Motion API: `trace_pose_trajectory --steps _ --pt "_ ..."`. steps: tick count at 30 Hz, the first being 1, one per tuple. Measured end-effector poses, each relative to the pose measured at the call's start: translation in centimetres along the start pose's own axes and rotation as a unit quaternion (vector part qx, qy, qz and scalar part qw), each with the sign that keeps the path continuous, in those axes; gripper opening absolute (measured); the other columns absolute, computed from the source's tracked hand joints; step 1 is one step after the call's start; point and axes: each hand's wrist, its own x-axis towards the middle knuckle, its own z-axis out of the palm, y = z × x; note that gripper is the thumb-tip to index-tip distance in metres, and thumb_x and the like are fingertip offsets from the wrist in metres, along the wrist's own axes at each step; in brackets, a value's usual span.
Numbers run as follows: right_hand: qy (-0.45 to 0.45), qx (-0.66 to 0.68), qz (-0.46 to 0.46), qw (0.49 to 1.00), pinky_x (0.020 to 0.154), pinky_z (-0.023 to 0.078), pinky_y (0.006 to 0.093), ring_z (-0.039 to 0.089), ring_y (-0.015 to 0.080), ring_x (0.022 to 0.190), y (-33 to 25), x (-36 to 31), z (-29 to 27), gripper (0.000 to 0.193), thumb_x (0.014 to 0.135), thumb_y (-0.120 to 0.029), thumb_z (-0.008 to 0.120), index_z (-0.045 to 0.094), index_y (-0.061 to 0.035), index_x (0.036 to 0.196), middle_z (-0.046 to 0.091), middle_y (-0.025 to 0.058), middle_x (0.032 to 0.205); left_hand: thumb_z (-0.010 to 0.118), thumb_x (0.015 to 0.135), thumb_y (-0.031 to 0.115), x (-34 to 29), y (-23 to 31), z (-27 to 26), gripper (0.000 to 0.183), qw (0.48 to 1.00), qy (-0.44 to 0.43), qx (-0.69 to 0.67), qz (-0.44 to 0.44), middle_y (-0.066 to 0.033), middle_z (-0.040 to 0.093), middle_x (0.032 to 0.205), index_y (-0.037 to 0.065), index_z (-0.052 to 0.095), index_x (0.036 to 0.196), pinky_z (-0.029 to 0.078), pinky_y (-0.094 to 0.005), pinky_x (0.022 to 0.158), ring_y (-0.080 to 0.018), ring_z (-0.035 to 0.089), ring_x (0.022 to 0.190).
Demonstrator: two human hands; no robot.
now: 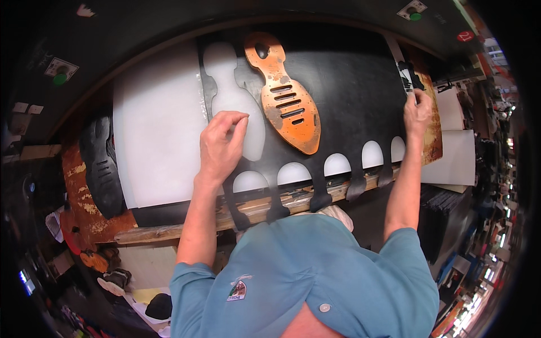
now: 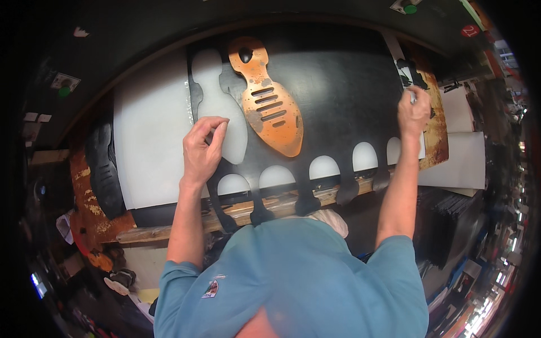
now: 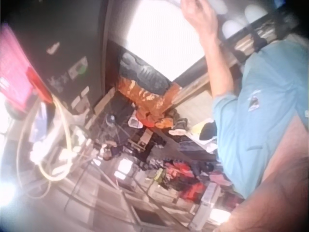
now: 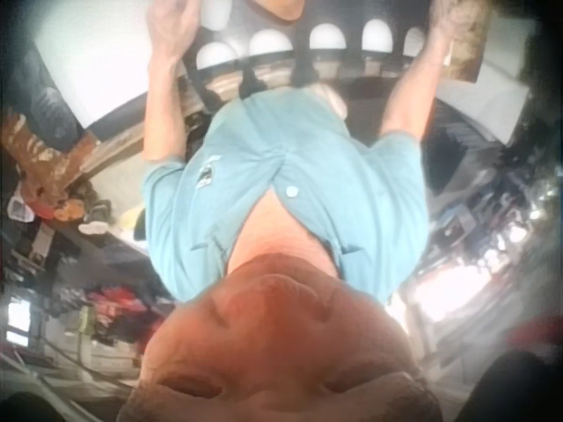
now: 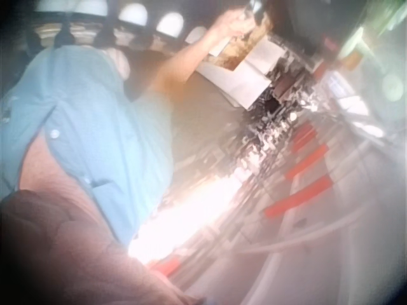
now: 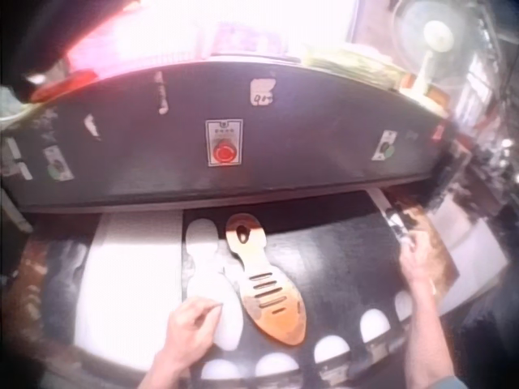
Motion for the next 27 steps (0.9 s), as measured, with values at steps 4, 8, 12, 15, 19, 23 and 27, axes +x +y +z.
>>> trace_pose_trajectory --steps 4,8,12,15,19,23,27 --pt "-0.124 0.275 0.085 0.95 0.11 0.052 0.0419 0.066 0.036 0.127 -4.0 -1.8 -0.7 0.066 0.095 -0.031 0.078 0.058 0.0029 0.148 0.063 0.0256 0.143 0.067 0.1 0.003 1.7 -0.2 0.8 0.022 0.996 0.058 0.034 0.064 -0.0194 0.075 0.122 -0.002 0.074 0.121 0.056 -0.0428 0.101 -0.0375 0.071 0.117" --pt "-0.364 0.334 -0.139 0.858 0.12 0.043 0.0469 0.053 0.0427 0.143 -16.3 -11.6 -0.6 0.093 0.085 -0.046 0.087 0.051 0.0065 0.153 0.052 0.0315 0.154 0.064 0.101 0.006 4.1 -1.4 3.4 0.034 0.981 0.042 0.154 0.108 -0.027 0.065 0.143 -0.008 0.066 0.132 0.043 -0.0517 0.12 -0.0447 0.055 0.142" --pt "-0.269 0.228 -0.272 0.895 0.117 0.043 0.0583 0.046 0.0554 0.137 -22.3 -14.5 0.5 0.092 0.068 -0.035 0.092 0.057 0.0071 0.142 0.041 0.0352 0.157 0.065 0.099 0.006 4.1 -2.4 4.7 0.044 0.95 0.023 0.277 0.14 -0.0266 0.058 0.152 -0.008 0.06 0.141 0.039 -0.0565 0.123 -0.0454 0.051 0.146" --pt "-0.321 0.226 -0.276 0.878 0.116 0.045 0.0529 0.052 0.048 0.137 -22.0 -13.1 0.1 0.091 0.068 -0.032 0.091 0.059 0.0081 0.143 0.044 0.0334 0.157 0.064 0.101 0.006 3.7 -2.7 4.6 0.042 0.956 0.013 0.264 0.13 -0.026 0.059 0.152 -0.007 0.062 0.14 0.037 -0.0553 0.124 -0.0444 0.05 0.148" --pt "-0.472 0.525 -0.007 0.708 0.115 0.044 0.0355 0.062 0.0249 0.13 -19.0 -8.5 -0.7 0.095 0.073 -0.034 0.087 0.055 0.0062 0.153 0.06 0.018 0.15 0.065 0.101 0.008 4.0 -2.5 4.2 0.044 0.955 0.006 0.275 0.116 -0.0263 0.058 0.154 -0.007 0.062 0.142 0.037 -0.0546 0.125 -0.0438 0.048 0.149" --pt "-0.501 0.625 0.055 0.596 0.117 0.043 0.0353 0.062 0.0251 0.131 -16.5 -7.6 -1.4 0.094 0.075 -0.019 0.089 0.05 0.0112 0.154 0.063 0.0212 0.143 0.073 0.1 0.024 4.3 -0.2 4.2 0.054 0.959 -0.018 0.278 0.056 -0.0301 0.059 0.151 -0.011 0.062 0.14 0.038 -0.0542 0.124 -0.0463 0.049 0.148" --pt "-0.469 0.653 0.105 0.585 0.115 0.045 0.0339 0.062 0.0242 0.13 -16.4 -8.7 -0.7 0.091 0.077 -0.018 0.086 0.049 0.0122 0.154 0.064 0.0204 0.143 0.079 0.096 0.042 2.1 4.1 6.4 0.08 0.994 -0.103 0.0 -0.032 -0.0339 0.052 0.156 -0.01 0.051 0.152 0.035 -0.0521 0.126 -0.0461 0.044 0.152"
